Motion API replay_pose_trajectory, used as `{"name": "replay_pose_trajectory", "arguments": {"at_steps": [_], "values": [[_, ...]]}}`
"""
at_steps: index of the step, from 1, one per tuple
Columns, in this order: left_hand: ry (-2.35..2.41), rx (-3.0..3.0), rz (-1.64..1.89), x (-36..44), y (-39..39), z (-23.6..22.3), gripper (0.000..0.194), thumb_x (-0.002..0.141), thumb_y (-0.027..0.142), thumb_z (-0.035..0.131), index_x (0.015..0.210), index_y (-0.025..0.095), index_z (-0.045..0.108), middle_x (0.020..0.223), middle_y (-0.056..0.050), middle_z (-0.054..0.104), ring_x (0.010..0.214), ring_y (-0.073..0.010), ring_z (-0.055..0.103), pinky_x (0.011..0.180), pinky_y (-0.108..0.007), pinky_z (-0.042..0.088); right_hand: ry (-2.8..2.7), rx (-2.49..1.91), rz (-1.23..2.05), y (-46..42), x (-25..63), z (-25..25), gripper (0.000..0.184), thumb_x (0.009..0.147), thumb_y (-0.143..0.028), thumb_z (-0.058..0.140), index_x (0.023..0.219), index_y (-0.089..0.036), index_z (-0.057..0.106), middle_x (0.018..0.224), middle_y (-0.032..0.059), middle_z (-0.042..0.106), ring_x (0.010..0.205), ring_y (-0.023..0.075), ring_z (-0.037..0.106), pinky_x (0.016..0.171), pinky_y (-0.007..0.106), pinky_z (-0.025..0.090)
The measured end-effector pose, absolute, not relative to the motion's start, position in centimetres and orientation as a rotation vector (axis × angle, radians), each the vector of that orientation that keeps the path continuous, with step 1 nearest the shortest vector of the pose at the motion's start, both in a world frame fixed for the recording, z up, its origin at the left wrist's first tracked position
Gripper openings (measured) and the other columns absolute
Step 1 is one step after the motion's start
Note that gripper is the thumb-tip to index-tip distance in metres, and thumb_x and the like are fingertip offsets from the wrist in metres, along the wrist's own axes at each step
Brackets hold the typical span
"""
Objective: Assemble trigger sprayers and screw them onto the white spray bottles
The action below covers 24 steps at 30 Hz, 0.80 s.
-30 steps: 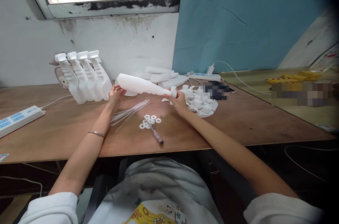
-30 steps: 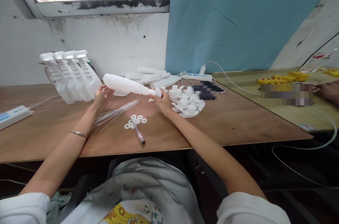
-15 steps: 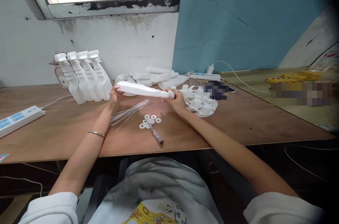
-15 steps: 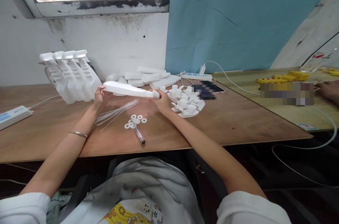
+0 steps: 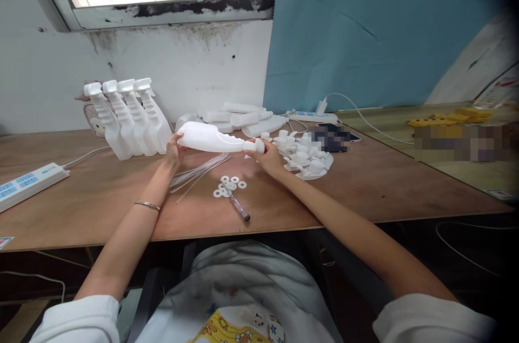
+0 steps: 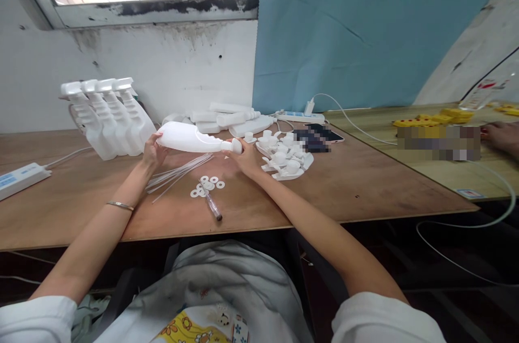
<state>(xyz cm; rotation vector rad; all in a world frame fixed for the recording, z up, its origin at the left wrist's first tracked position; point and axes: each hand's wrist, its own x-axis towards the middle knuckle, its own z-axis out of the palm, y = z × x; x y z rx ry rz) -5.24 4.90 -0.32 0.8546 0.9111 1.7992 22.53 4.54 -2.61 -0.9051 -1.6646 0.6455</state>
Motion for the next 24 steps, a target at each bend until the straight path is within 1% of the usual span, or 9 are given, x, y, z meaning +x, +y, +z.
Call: {"name": "replay_pose_trajectory", "arguments": {"at_steps": [3, 6, 8, 11, 15, 18, 21, 23, 24], "values": [[0.916, 0.960, 1.854, -5.5, 5.1, -0.6, 0.019, 0.062, 0.030, 0.058, 0.077, 0.017, 0.055, 0.086, -0.002, 0.062, 0.087, -0.0191, 0.058, 0.068, -0.023, 0.047, -1.603, -0.924, 0.705, 4.6, 22.4, -2.7, 0.040, 0.064, -0.048, 0.063, 0.089, -0.016, 0.063, 0.071, 0.0001, 0.062, 0.061, 0.0139, 0.054, 0.056, 0.024, 0.043], [0.966, 1.039, 1.886, -5.5, 5.2, -0.7, 0.021, 0.064, 0.031, 0.060, 0.080, 0.019, 0.058, 0.086, -0.001, 0.062, 0.085, -0.0170, 0.057, 0.064, -0.021, 0.044, -1.510, -0.942, 0.782, 4.8, 22.3, -2.8, 0.041, 0.064, -0.052, 0.062, 0.081, -0.015, 0.063, 0.066, 0.0020, 0.063, 0.061, 0.0153, 0.056, 0.056, 0.025, 0.046], [0.993, 1.072, 1.862, -5.5, 5.2, -0.7, 0.024, 0.063, 0.030, 0.063, 0.083, 0.019, 0.059, 0.087, -0.001, 0.062, 0.083, -0.0159, 0.057, 0.063, -0.021, 0.043, -1.449, -0.952, 0.842, 4.9, 22.4, -2.7, 0.042, 0.063, -0.054, 0.063, 0.077, -0.015, 0.062, 0.067, 0.0037, 0.064, 0.062, 0.0162, 0.058, 0.054, 0.026, 0.047], [1.023, 1.146, 1.817, -5.4, 5.3, -0.9, 0.030, 0.057, 0.026, 0.069, 0.085, 0.018, 0.063, 0.086, -0.003, 0.063, 0.080, -0.0157, 0.056, 0.065, -0.021, 0.043, -1.359, -0.966, 0.907, 5.1, 22.5, -2.7, 0.043, 0.061, -0.055, 0.064, 0.076, -0.015, 0.062, 0.068, 0.0042, 0.064, 0.061, 0.0166, 0.060, 0.052, 0.026, 0.049], [1.140, 1.284, 1.832, -5.5, 5.7, -1.2, 0.033, 0.048, 0.016, 0.072, 0.081, 0.014, 0.066, 0.079, -0.003, 0.065, 0.077, -0.0167, 0.056, 0.069, -0.023, 0.043, -1.361, -0.982, 0.872, 5.2, 22.7, -2.8, 0.043, 0.060, -0.053, 0.066, 0.078, -0.014, 0.063, 0.064, 0.0027, 0.063, 0.059, 0.0160, 0.059, 0.053, 0.027, 0.049], [1.243, 1.309, 1.815, -5.6, 5.7, -1.3, 0.035, 0.046, 0.013, 0.071, 0.081, 0.014, 0.067, 0.077, -0.003, 0.064, 0.071, -0.0163, 0.056, 0.067, -0.024, 0.043, -1.388, -0.963, 0.827, 5.4, 22.7, -2.9, 0.043, 0.061, -0.051, 0.066, 0.083, -0.014, 0.064, 0.066, 0.0017, 0.063, 0.061, 0.0152, 0.058, 0.056, 0.027, 0.048], [1.296, 1.289, 1.843, -5.4, 5.4, -1.0, 0.022, 0.052, 0.016, 0.067, 0.075, 0.016, 0.066, 0.071, -0.002, 0.062, 0.069, -0.0162, 0.055, 0.063, -0.023, 0.042, -1.385, -0.939, 0.827, 5.5, 22.7, -3.0, 0.043, 0.061, -0.049, 0.067, 0.087, -0.015, 0.063, 0.068, 0.0012, 0.064, 0.062, 0.0147, 0.058, 0.057, 0.026, 0.046], [1.312, 1.259, 1.893, -5.4, 5.2, -0.8, 0.014, 0.057, 0.021, 0.065, 0.070, 0.016, 0.065, 0.063, 0.000, 0.058, 0.062, -0.0144, 0.053, 0.055, -0.022, 0.040, -1.392, -0.938, 0.825, 5.6, 22.7, -3.0, 0.043, 0.061, -0.048, 0.067, 0.088, -0.015, 0.063, 0.068, 0.0009, 0.064, 0.062, 0.0146, 0.058, 0.057, 0.025, 0.045], [1.316, 1.237, 1.908, -5.4, 5.2, -0.8, 0.013, 0.059, 0.024, 0.064, 0.070, 0.016, 0.064, 0.059, 0.000, 0.055, 0.057, -0.0132, 0.051, 0.051, -0.021, 0.038, -1.397, -0.942, 0.820, 5.6, 22.6, -3.0, 0.043, 0.061, -0.048, 0.066, 0.089, -0.015, 0.063, 0.067, 0.0008, 0.063, 0.062, 0.0146, 0.057, 0.057, 0.025, 0.045]]}}
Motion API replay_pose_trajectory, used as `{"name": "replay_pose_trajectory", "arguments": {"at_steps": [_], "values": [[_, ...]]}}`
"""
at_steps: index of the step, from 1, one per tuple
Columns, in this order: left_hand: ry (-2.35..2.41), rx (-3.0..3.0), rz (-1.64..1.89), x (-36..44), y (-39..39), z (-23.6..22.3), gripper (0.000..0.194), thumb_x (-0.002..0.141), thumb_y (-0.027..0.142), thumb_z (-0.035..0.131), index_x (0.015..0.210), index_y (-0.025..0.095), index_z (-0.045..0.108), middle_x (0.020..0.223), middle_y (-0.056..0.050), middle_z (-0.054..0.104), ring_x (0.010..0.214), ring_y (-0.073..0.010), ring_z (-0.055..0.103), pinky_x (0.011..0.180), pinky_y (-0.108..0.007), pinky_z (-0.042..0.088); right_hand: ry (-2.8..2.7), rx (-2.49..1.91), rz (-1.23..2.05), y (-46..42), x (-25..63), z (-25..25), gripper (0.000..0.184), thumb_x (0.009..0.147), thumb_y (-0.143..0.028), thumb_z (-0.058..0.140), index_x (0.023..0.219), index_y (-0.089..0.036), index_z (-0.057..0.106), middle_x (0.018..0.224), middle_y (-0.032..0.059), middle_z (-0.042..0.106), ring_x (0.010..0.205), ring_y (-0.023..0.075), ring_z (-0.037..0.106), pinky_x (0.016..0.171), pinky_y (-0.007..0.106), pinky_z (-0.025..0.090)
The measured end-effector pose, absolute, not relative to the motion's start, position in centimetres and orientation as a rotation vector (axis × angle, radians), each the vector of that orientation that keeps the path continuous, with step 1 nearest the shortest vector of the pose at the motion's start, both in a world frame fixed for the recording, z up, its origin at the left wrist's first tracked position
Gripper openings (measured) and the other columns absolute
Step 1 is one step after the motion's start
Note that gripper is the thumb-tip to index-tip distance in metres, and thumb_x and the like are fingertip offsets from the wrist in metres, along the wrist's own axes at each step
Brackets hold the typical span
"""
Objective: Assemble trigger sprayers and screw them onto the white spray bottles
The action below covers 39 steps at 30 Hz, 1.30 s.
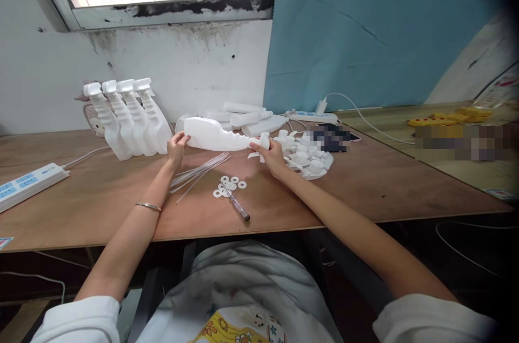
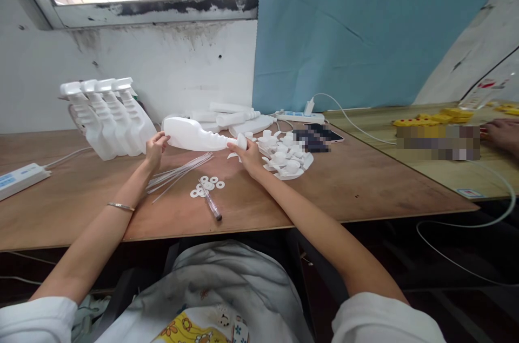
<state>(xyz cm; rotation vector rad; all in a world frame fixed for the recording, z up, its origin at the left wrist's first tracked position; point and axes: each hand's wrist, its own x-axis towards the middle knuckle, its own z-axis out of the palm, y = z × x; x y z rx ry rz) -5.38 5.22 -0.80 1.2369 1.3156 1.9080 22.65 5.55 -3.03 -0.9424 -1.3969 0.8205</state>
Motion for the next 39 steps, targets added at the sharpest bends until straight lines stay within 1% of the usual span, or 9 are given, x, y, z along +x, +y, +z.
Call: {"name": "replay_pose_trajectory", "arguments": {"at_steps": [2, 4, 8, 15, 19, 23, 27, 31, 39], "values": [[1.324, 1.189, 1.907, -5.4, 5.3, -0.8, 0.016, 0.063, 0.029, 0.061, 0.073, 0.016, 0.063, 0.058, 0.001, 0.053, 0.048, -0.0114, 0.048, 0.044, -0.020, 0.034, -1.407, -0.945, 0.814, 5.5, 22.6, -3.0, 0.042, 0.062, -0.048, 0.066, 0.089, -0.016, 0.063, 0.067, 0.0006, 0.063, 0.062, 0.0144, 0.057, 0.057, 0.025, 0.044], [1.313, 1.159, 1.887, -5.5, 5.4, -0.8, 0.019, 0.067, 0.033, 0.057, 0.075, 0.016, 0.062, 0.066, 0.000, 0.054, 0.047, -0.0112, 0.051, 0.042, -0.020, 0.033, -1.421, -0.937, 0.797, 5.3, 22.6, -2.8, 0.042, 0.062, -0.047, 0.065, 0.089, -0.016, 0.063, 0.069, 0.0004, 0.063, 0.062, 0.0138, 0.056, 0.057, 0.025, 0.044], [1.218, 1.092, 1.886, -5.5, 5.5, -0.9, 0.023, 0.068, 0.039, 0.057, 0.078, 0.017, 0.058, 0.081, -0.002, 0.056, 0.060, -0.0146, 0.061, 0.052, -0.021, 0.040, -1.511, -0.926, 0.723, 4.9, 22.6, -2.5, 0.040, 0.063, -0.046, 0.063, 0.089, -0.016, 0.064, 0.072, -0.0007, 0.060, 0.062, 0.0122, 0.051, 0.056, 0.023, 0.041], [1.205, 0.830, 1.737, -5.6, 5.7, -0.9, 0.049, 0.065, 0.058, 0.056, 0.093, 0.019, 0.052, 0.079, -0.005, 0.058, 0.069, -0.0223, 0.063, 0.061, -0.029, 0.044, -1.727, -0.900, 0.551, 3.9, 22.6, -2.3, 0.036, 0.067, -0.044, 0.062, 0.093, -0.020, 0.064, 0.081, -0.0007, 0.062, 0.069, 0.0136, 0.051, 0.063, 0.024, 0.041], [1.174, 0.778, 1.696, -5.6, 5.6, -0.8, 0.042, 0.060, 0.044, 0.064, 0.090, 0.018, 0.052, 0.071, -0.003, 0.056, 0.068, -0.0217, 0.061, 0.063, -0.031, 0.046, -1.723, -0.976, 0.532, 3.8, 22.5, -2.3, 0.039, 0.068, -0.048, 0.060, 0.092, -0.019, 0.064, 0.070, -0.0019, 0.061, 0.062, 0.0129, 0.050, 0.057, 0.023, 0.040], [0.996, 0.821, 1.728, -5.1, 4.9, -0.3, 0.034, 0.059, 0.030, 0.061, 0.088, 0.016, 0.053, 0.077, -0.004, 0.060, 0.077, -0.0212, 0.061, 0.070, -0.031, 0.049, -1.617, -0.965, 0.662, 4.3, 22.5, -2.5, 0.041, 0.067, -0.051, 0.060, 0.089, -0.016, 0.064, 0.063, -0.0005, 0.062, 0.056, 0.0138, 0.054, 0.052, 0.024, 0.041], [0.803, 0.903, 1.707, -4.8, 4.4, 0.0, 0.027, 0.058, 0.021, 0.061, 0.083, 0.014, 0.056, 0.085, -0.005, 0.062, 0.090, -0.0214, 0.059, 0.077, -0.029, 0.048, -1.488, -0.940, 0.798, 5.0, 22.5, -2.9, 0.040, 0.065, -0.052, 0.063, 0.085, -0.017, 0.064, 0.065, 0.0019, 0.065, 0.058, 0.0164, 0.060, 0.051, 0.025, 0.045], [0.683, 0.936, 1.710, -5.2, 4.4, -0.2, 0.022, 0.058, 0.016, 0.061, 0.079, 0.014, 0.056, 0.085, -0.005, 0.063, 0.095, -0.0203, 0.058, 0.082, -0.028, 0.047, -1.388, -0.909, 0.910, 5.3, 22.4, -3.0, 0.040, 0.062, -0.051, 0.066, 0.082, -0.016, 0.064, 0.071, 0.0044, 0.066, 0.061, 0.0181, 0.062, 0.051, 0.027, 0.050], [0.652, 0.973, 1.731, -5.5, 4.2, -0.5, 0.036, 0.055, 0.010, 0.059, 0.089, 0.017, 0.057, 0.087, -0.004, 0.064, 0.094, -0.0235, 0.059, 0.082, -0.034, 0.048, -1.253, -0.830, 1.150, 4.9, 22.2, -2.4, 0.034, 0.058, -0.042, 0.072, 0.075, -0.015, 0.063, 0.070, 0.0046, 0.064, 0.060, 0.0177, 0.062, 0.046, 0.029, 0.053]]}}
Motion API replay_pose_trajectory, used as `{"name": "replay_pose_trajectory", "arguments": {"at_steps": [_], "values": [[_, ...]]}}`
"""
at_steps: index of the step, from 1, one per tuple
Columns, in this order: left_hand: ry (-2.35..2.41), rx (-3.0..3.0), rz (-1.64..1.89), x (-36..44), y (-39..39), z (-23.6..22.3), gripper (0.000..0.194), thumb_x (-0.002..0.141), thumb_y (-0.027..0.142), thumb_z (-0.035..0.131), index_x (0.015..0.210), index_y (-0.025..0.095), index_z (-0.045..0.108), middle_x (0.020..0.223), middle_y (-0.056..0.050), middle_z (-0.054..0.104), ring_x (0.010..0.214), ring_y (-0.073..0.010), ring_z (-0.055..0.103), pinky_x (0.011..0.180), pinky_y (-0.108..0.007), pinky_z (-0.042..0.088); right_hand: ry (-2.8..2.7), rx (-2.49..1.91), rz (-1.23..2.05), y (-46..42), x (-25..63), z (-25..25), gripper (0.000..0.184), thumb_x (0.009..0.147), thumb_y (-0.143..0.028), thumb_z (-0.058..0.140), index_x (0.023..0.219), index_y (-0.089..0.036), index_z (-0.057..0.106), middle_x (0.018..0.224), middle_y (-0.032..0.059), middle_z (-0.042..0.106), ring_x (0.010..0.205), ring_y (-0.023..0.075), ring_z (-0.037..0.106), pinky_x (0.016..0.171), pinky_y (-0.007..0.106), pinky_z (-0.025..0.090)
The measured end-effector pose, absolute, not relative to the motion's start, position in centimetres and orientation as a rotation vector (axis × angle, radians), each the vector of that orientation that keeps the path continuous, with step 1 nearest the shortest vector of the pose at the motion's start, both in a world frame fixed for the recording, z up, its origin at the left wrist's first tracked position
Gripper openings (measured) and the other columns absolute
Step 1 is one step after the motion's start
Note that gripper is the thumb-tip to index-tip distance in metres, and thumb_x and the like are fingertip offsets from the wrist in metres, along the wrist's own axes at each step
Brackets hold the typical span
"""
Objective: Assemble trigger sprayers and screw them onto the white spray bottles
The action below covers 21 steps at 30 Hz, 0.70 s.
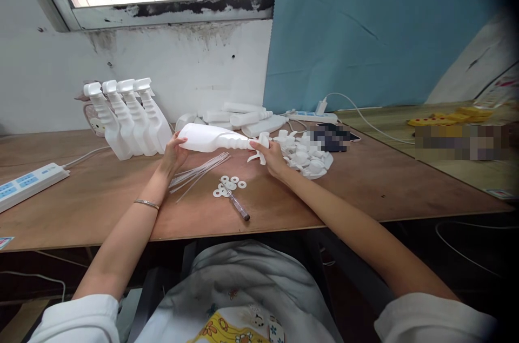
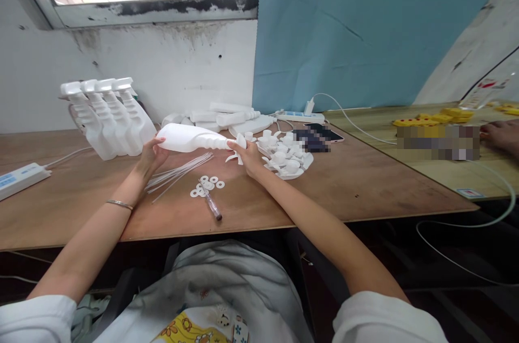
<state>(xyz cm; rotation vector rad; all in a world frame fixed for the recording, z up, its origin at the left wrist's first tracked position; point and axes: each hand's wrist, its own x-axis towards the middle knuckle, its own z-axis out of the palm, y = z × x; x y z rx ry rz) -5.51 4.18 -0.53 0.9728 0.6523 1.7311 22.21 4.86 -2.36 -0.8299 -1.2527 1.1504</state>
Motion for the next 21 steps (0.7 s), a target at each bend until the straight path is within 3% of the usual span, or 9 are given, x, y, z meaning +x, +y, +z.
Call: {"name": "replay_pose_trajectory", "arguments": {"at_steps": [5, 9, 15, 21], "values": [[0.609, 0.998, 1.763, -6.17, 4.49, -0.42, 0.038, 0.052, 0.008, 0.064, 0.089, 0.019, 0.059, 0.089, -0.002, 0.064, 0.098, -0.0226, 0.058, 0.084, -0.032, 0.048, -1.207, -0.773, 1.238, 4.51, 22.03, -2.06, 0.032, 0.057, -0.039, 0.074, 0.076, -0.015, 0.063, 0.072, 0.0043, 0.064, 0.061, 0.0165, 0.062, 0.048, 0.028, 0.055], [0.548, 1.074, 1.756, -6.27, 4.69, -0.41, 0.033, 0.061, 0.021, 0.068, 0.092, 0.021, 0.060, 0.103, -0.003, 0.061, 0.104, -0.0202, 0.054, 0.086, -0.027, 0.046, -1.106, -0.831, 1.293, 4.28, 21.77, -1.91, 0.032, 0.060, -0.041, 0.072, 0.074, -0.015, 0.062, 0.067, 0.0034, 0.064, 0.056, 0.0127, 0.060, 0.045, 0.023, 0.053], [0.575, 1.339, 1.647, -5.70, 4.38, -0.24, 0.060, 0.062, 0.025, 0.072, 0.116, 0.035, 0.049, 0.124, 0.000, 0.049, 0.119, -0.0233, 0.043, 0.092, -0.032, 0.043, -1.054, -0.841, 1.338, 4.55, 21.73, -2.25, 0.036, 0.062, -0.048, 0.069, 0.075, -0.016, 0.060, 0.063, 0.0002, 0.063, 0.050, 0.0084, 0.057, 0.042, 0.018, 0.052], [0.633, 1.464, 1.575, -5.60, 3.78, 0.30, 0.066, 0.065, 0.037, 0.070, 0.124, 0.039, 0.039, 0.134, -0.003, 0.039, 0.121, -0.0268, 0.039, 0.090, -0.037, 0.043, -1.083, -0.790, 1.387, 5.03, 22.20, -2.45, 0.041, 0.058, -0.050, 0.071, 0.078, -0.017, 0.058, 0.065, -0.0012, 0.063, 0.047, 0.0073, 0.057, 0.041, 0.019, 0.053]]}}
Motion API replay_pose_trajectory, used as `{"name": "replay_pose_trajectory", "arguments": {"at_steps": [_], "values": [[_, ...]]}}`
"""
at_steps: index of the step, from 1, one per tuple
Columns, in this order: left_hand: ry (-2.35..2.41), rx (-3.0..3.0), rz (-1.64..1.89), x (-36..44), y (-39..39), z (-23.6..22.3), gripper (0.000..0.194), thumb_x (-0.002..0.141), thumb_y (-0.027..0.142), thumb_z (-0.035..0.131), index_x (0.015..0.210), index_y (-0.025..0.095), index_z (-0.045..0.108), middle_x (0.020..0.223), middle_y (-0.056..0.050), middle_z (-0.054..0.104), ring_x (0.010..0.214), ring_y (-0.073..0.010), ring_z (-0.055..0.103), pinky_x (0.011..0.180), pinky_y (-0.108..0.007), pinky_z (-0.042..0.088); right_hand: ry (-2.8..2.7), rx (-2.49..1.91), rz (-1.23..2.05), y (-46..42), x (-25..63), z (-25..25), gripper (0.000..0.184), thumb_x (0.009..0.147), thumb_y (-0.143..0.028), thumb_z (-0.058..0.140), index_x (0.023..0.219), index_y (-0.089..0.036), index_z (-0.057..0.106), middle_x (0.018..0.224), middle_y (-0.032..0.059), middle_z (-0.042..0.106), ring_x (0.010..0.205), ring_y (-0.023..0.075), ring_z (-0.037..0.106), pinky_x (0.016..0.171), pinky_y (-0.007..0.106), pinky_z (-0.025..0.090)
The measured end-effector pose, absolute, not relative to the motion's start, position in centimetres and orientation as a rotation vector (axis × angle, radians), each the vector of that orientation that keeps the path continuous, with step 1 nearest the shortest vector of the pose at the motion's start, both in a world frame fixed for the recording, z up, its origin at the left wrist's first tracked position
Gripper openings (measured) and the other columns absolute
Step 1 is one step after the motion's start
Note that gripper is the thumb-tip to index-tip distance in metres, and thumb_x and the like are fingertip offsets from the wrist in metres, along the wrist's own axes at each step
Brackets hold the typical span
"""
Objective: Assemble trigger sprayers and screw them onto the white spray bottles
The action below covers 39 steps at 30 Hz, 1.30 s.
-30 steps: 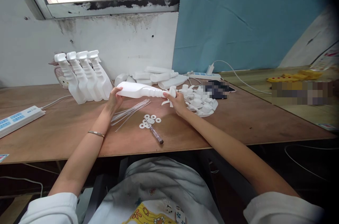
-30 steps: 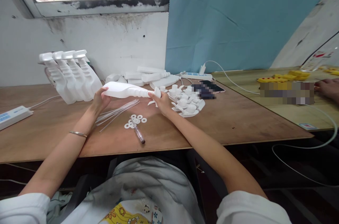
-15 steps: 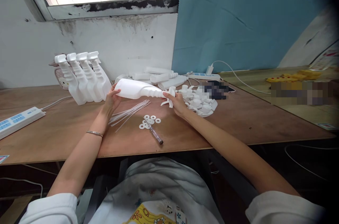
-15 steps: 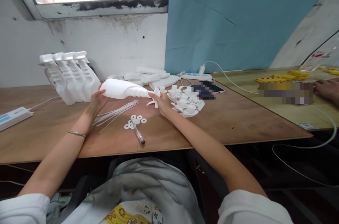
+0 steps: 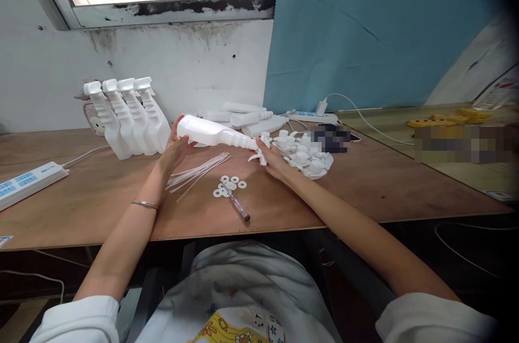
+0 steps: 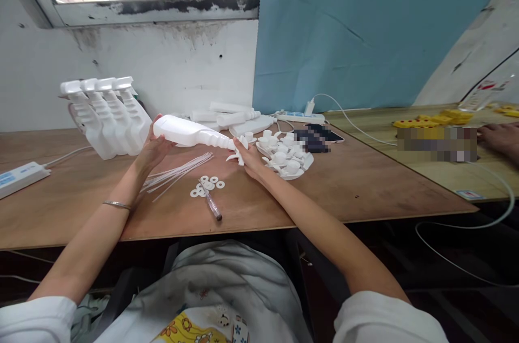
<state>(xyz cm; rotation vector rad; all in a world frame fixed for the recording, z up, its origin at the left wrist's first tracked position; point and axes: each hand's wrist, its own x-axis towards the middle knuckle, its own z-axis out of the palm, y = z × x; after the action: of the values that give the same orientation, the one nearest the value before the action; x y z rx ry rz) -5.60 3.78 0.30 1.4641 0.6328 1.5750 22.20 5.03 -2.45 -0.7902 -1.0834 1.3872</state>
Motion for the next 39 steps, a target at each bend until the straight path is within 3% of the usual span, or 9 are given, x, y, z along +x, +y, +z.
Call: {"name": "replay_pose_trajectory", "arguments": {"at_steps": [6, 12, 16, 20, 26, 33, 37, 39], "values": [[0.548, 1.513, 1.626, -5.5, 3.4, 0.6, 0.067, 0.059, 0.052, 0.069, 0.118, 0.036, 0.040, 0.130, -0.004, 0.043, 0.120, -0.0259, 0.039, 0.090, -0.041, 0.041, -1.134, -0.721, 1.449, 4.9, 22.1, -2.6, 0.045, 0.055, -0.052, 0.072, 0.078, -0.017, 0.057, 0.064, -0.0033, 0.060, 0.046, 0.0066, 0.055, 0.043, 0.018, 0.052], [0.657, 1.271, 1.752, -5.2, 3.5, 0.9, 0.045, 0.058, 0.041, 0.069, 0.096, 0.029, 0.047, 0.109, -0.001, 0.055, 0.097, -0.0197, 0.055, 0.075, -0.028, 0.047, -1.226, -0.766, 1.331, 4.8, 21.7, -3.0, 0.047, 0.057, -0.056, 0.068, 0.083, -0.019, 0.056, 0.071, -0.0017, 0.060, 0.047, 0.0073, 0.054, 0.044, 0.020, 0.050], [0.768, 0.983, 1.798, -4.8, 3.6, 1.4, 0.027, 0.061, 0.035, 0.061, 0.082, 0.023, 0.049, 0.079, 0.001, 0.055, 0.070, -0.0141, 0.057, 0.055, -0.022, 0.044, -1.536, -0.811, 0.967, 4.6, 22.0, -3.2, 0.044, 0.066, -0.055, 0.061, 0.094, -0.021, 0.058, 0.081, 0.0002, 0.061, 0.060, 0.0124, 0.059, 0.049, 0.023, 0.048], [0.912, 0.860, 1.801, -4.8, 3.3, 1.8, 0.024, 0.062, 0.039, 0.055, 0.076, 0.020, 0.050, 0.069, 0.001, 0.050, 0.056, -0.0126, 0.051, 0.045, -0.021, 0.039, -1.857, -0.720, 0.370, 4.2, 22.7, -2.5, 0.037, 0.070, -0.048, 0.062, 0.098, -0.023, 0.059, 0.093, 0.0013, 0.060, 0.083, 0.0178, 0.058, 0.073, 0.031, 0.049], [0.934, 0.819, 1.833, -4.9, 2.9, 2.2, 0.025, 0.060, 0.037, 0.055, 0.077, 0.020, 0.051, 0.070, 0.000, 0.050, 0.056, -0.0129, 0.051, 0.044, -0.022, 0.037, -2.031, -0.556, -0.071, 4.5, 23.3, -2.4, 0.031, 0.083, -0.035, 0.051, 0.113, -0.027, 0.053, 0.107, 0.0057, 0.057, 0.099, 0.0190, 0.054, 0.083, 0.034, 0.047], [0.898, 0.863, 1.888, -5.1, 3.3, 2.6, 0.025, 0.059, 0.035, 0.053, 0.078, 0.018, 0.054, 0.071, -0.001, 0.053, 0.058, -0.0129, 0.051, 0.042, -0.021, 0.034, -1.996, -0.580, -0.240, 4.4, 22.9, -2.6, 0.030, 0.088, -0.029, 0.041, 0.116, -0.027, 0.052, 0.109, 0.0048, 0.060, 0.102, 0.0186, 0.054, 0.088, 0.036, 0.044], [0.915, 1.113, 1.910, -5.2, 2.7, 4.2, 0.027, 0.061, 0.030, 0.056, 0.085, 0.017, 0.053, 0.083, -0.004, 0.059, 0.079, -0.0186, 0.057, 0.063, -0.025, 0.045, -1.859, -0.708, -0.374, 3.8, 22.8, -1.9, 0.025, 0.088, -0.030, 0.043, 0.107, -0.029, 0.058, 0.109, 0.0027, 0.063, 0.108, 0.0202, 0.052, 0.092, 0.040, 0.039], [1.043, 1.397, 1.988, -4.9, 1.5, 5.4, 0.027, 0.063, 0.029, 0.059, 0.087, 0.018, 0.053, 0.094, -0.005, 0.060, 0.092, -0.0210, 0.055, 0.079, -0.030, 0.044, -1.791, -0.801, -0.435, 3.4, 23.2, -1.4, 0.024, 0.087, -0.030, 0.043, 0.104, -0.030, 0.060, 0.111, 0.0020, 0.063, 0.111, 0.0219, 0.049, 0.094, 0.042, 0.035]]}}
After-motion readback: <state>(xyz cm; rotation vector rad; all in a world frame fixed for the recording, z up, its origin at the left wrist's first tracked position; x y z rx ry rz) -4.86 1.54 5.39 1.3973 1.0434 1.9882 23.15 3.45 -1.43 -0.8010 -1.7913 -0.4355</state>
